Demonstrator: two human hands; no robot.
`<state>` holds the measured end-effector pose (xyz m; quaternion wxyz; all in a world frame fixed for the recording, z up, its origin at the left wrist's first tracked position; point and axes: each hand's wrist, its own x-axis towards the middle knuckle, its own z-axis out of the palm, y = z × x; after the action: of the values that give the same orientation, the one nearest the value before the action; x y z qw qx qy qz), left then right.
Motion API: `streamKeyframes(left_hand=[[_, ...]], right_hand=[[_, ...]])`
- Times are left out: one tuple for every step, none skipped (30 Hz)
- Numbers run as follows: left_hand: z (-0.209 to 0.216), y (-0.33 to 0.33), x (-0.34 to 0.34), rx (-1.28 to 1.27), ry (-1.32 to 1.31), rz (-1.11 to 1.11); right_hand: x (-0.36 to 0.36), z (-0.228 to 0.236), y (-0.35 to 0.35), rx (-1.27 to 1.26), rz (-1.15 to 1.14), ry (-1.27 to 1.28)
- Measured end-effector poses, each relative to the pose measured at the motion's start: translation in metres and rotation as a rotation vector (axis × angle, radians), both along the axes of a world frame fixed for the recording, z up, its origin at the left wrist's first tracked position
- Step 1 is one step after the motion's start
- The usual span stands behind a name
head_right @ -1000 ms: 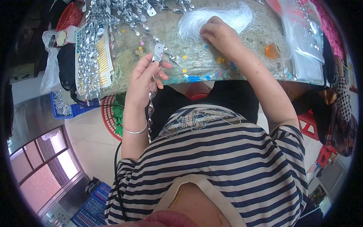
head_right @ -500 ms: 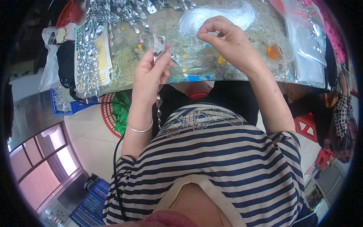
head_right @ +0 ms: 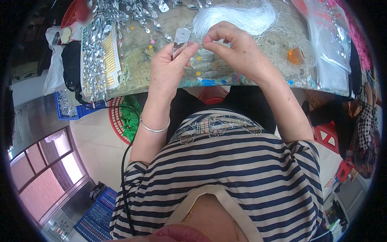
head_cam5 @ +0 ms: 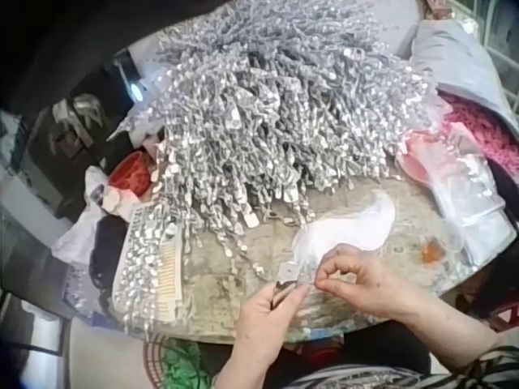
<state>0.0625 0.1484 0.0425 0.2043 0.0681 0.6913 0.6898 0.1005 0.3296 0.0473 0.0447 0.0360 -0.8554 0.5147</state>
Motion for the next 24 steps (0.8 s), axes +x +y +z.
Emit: streamKeyframes(left_hand=[[-0.001, 0.000, 0.000, 0.028, 0.015, 0.015], [0.001, -0.002, -0.001, 0.027, 0.015, 0.013], [0.004, -0.005, -0.001, -0.023, 0.007, 0.043], [0.006, -0.008, -0.002, -0.073, 0.000, 0.077], [0.006, -0.010, -0.003, -0.075, 0.000, 0.078], [0.005, -0.012, -0.003, -0.062, -0.002, 0.079], [0.004, -0.014, -0.002, -0.050, -0.007, 0.080], [0.006, -0.015, 0.000, -0.052, -0.008, 0.078], [0.009, -0.016, 0.001, -0.057, -0.048, 0.061], [0.011, -0.016, 0.002, -0.057, -0.087, 0.042], [0.013, -0.017, 0.003, -0.054, -0.087, 0.039], [0.015, -0.017, 0.004, -0.027, -0.116, 0.027], [0.016, -0.020, 0.005, -0.008, -0.146, 0.025], [0.015, -0.023, 0.006, -0.011, -0.146, 0.031], [0.013, -0.026, 0.006, -0.003, -0.195, 0.011], [0.012, -0.027, 0.006, 0.007, -0.242, -0.013], [0.012, -0.027, 0.008, 0.007, -0.240, -0.013], [0.012, -0.026, 0.010, 0.021, -0.222, -0.016], [0.012, -0.026, 0.012, 0.035, -0.206, -0.017], [0.012, -0.028, 0.011, 0.037, -0.206, -0.014], [0.013, -0.031, 0.010, 0.081, -0.271, -0.042], [0.015, -0.033, 0.009, 0.125, -0.335, -0.071], [0.015, -0.034, 0.010, 0.126, -0.333, -0.069], [0.014, -0.035, 0.012, 0.232, -0.335, -0.064]], right_hand=[[-0.002, -0.006, 0.004, 0.171, 0.000, 0.104], [-0.003, -0.010, 0.007, 0.343, 0.000, 0.207], [-0.003, -0.012, 0.008, 0.342, -0.002, 0.207], [-0.004, -0.013, 0.008, 0.473, -0.072, 0.288], [-0.005, -0.013, 0.008, 0.602, -0.143, 0.370], [-0.004, -0.010, 0.005, 0.600, -0.142, 0.371], [-0.002, -0.004, -0.004, 0.469, -0.061, 0.357], [0.001, 0.000, -0.011, 0.340, 0.015, 0.342], [0.003, 0.002, -0.018, 0.339, 0.013, 0.341], [0.005, 0.004, -0.025, 0.270, 0.046, 0.240], [0.006, 0.004, -0.028, 0.200, 0.079, 0.140], [0.005, -0.002, -0.029, 0.176, 0.060, 0.153], [0.006, -0.001, -0.030, 0.172, 0.065, 0.154], [0.008, 0.002, -0.030, 0.107, 0.098, 0.045], [0.010, 0.004, -0.030, 0.044, 0.131, -0.064], [0.012, 0.004, -0.030, 0.044, 0.132, -0.062], [0.013, 0.005, -0.029, 0.010, 0.120, -0.088], [0.014, 0.005, -0.029, -0.024, 0.108, -0.115], [0.015, 0.006, -0.029, -0.022, 0.111, -0.114], [0.017, 0.008, -0.029, -0.079, 0.087, -0.130], [0.018, 0.009, -0.028, -0.136, 0.063, -0.147], [0.019, 0.011, -0.028, -0.135, 0.065, -0.145], [0.020, 0.012, -0.028, -0.176, 0.042, -0.132], [0.020, 0.014, -0.028, -0.217, 0.018, -0.118]])
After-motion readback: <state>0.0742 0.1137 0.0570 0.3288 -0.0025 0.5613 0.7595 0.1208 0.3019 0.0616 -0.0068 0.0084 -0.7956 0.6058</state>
